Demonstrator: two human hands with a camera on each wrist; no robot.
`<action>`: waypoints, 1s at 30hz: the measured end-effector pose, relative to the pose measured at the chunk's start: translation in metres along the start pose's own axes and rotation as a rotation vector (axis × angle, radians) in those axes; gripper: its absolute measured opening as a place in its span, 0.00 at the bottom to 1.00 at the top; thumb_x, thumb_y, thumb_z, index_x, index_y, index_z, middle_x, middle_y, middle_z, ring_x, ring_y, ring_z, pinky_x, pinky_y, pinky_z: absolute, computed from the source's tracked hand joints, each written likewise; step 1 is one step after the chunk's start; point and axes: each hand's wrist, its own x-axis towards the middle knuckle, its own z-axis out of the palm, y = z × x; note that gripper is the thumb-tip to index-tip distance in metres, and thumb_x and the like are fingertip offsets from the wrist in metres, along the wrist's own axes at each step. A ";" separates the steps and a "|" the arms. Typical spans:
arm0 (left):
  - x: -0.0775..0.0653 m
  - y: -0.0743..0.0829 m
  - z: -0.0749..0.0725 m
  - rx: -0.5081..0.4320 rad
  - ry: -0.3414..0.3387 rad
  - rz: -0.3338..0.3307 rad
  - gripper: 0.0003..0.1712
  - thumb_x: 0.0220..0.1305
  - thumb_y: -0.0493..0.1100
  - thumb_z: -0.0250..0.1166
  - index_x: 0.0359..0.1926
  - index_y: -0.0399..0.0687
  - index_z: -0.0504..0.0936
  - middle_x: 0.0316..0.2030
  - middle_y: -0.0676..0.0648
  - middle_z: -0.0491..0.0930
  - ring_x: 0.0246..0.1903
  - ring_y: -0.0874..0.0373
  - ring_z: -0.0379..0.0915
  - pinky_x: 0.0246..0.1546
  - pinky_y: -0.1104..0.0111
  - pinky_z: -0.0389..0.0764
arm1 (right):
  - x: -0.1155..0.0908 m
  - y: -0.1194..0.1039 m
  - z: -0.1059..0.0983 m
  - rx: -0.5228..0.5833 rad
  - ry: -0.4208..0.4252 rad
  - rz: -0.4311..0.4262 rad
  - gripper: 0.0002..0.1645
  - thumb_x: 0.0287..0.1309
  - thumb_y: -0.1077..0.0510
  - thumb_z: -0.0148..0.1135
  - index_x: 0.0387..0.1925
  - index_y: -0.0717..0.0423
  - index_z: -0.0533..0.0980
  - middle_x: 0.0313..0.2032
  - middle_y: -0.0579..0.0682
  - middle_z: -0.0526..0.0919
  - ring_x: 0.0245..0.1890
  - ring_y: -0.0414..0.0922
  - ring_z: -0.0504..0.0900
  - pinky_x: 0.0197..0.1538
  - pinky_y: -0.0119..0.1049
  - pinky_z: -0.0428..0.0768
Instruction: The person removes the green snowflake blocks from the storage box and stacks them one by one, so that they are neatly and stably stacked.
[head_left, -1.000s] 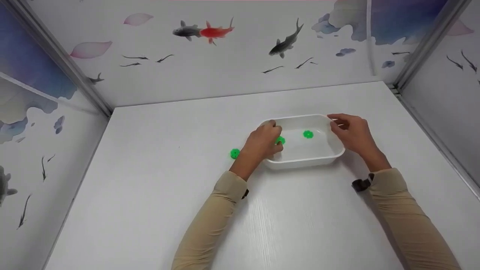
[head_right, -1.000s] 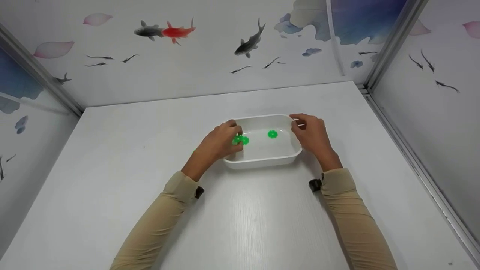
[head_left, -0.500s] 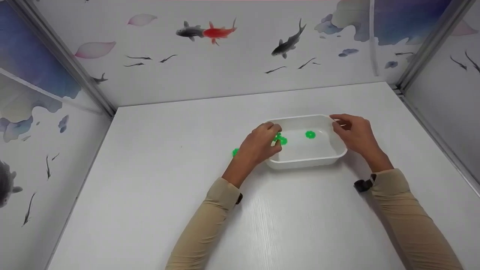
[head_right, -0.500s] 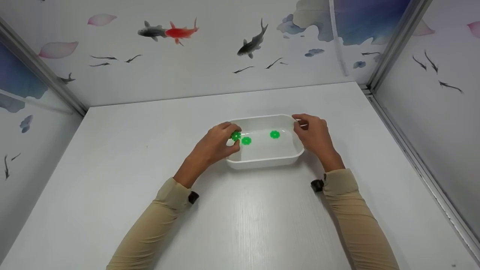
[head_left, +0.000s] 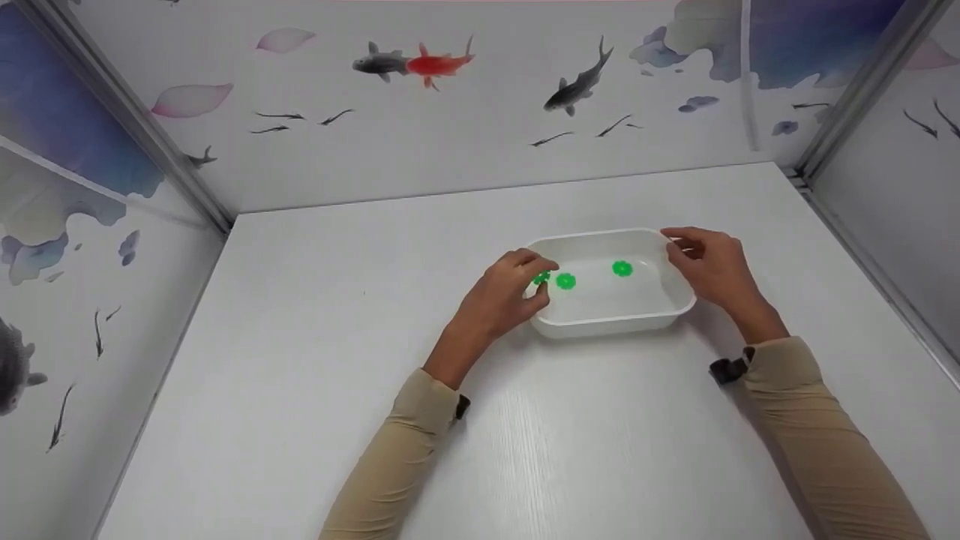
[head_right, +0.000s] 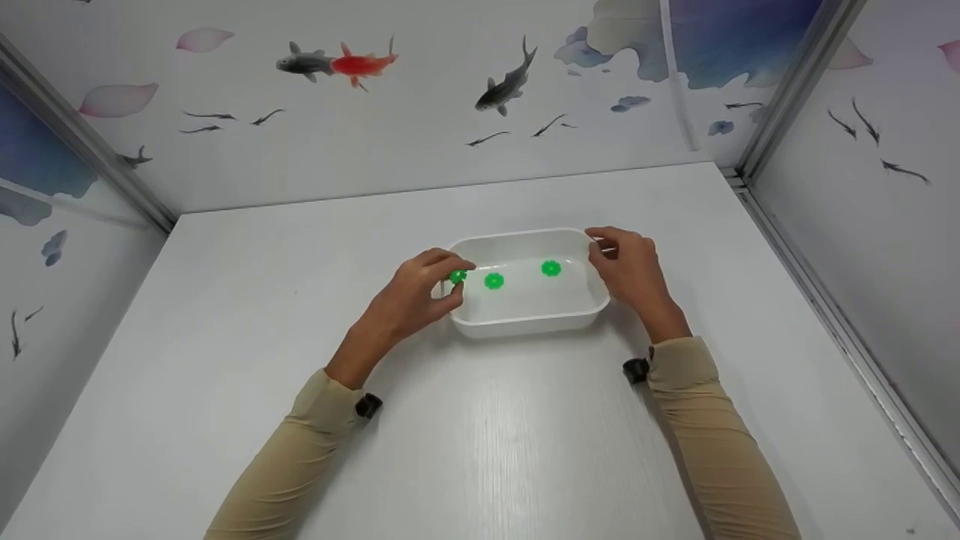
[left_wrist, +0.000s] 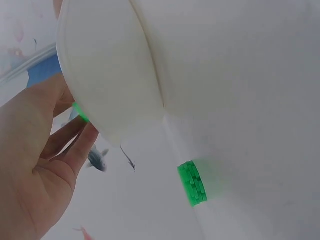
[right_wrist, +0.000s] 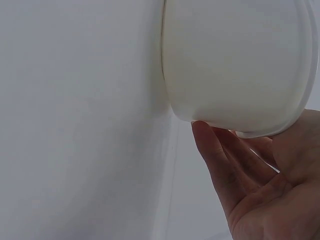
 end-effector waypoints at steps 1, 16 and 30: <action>-0.001 -0.001 -0.001 -0.006 0.007 0.006 0.17 0.74 0.40 0.68 0.61 0.49 0.87 0.57 0.46 0.86 0.60 0.53 0.83 0.60 0.67 0.87 | 0.000 0.000 0.000 0.000 0.006 -0.006 0.24 0.79 0.53 0.60 0.70 0.55 0.80 0.59 0.65 0.88 0.55 0.61 0.90 0.52 0.27 0.85; -0.024 -0.016 -0.025 -0.080 0.058 -0.039 0.21 0.72 0.37 0.72 0.64 0.47 0.85 0.61 0.43 0.83 0.61 0.52 0.84 0.65 0.66 0.84 | -0.001 -0.001 -0.001 -0.005 0.003 -0.007 0.24 0.79 0.53 0.61 0.70 0.54 0.80 0.59 0.66 0.88 0.55 0.62 0.89 0.48 0.20 0.81; -0.042 -0.039 -0.042 -0.075 0.055 -0.079 0.20 0.72 0.37 0.72 0.63 0.45 0.85 0.54 0.44 0.87 0.52 0.54 0.88 0.55 0.66 0.89 | -0.001 0.003 -0.002 0.003 -0.002 -0.018 0.25 0.80 0.51 0.60 0.71 0.54 0.80 0.59 0.66 0.87 0.56 0.61 0.89 0.47 0.18 0.79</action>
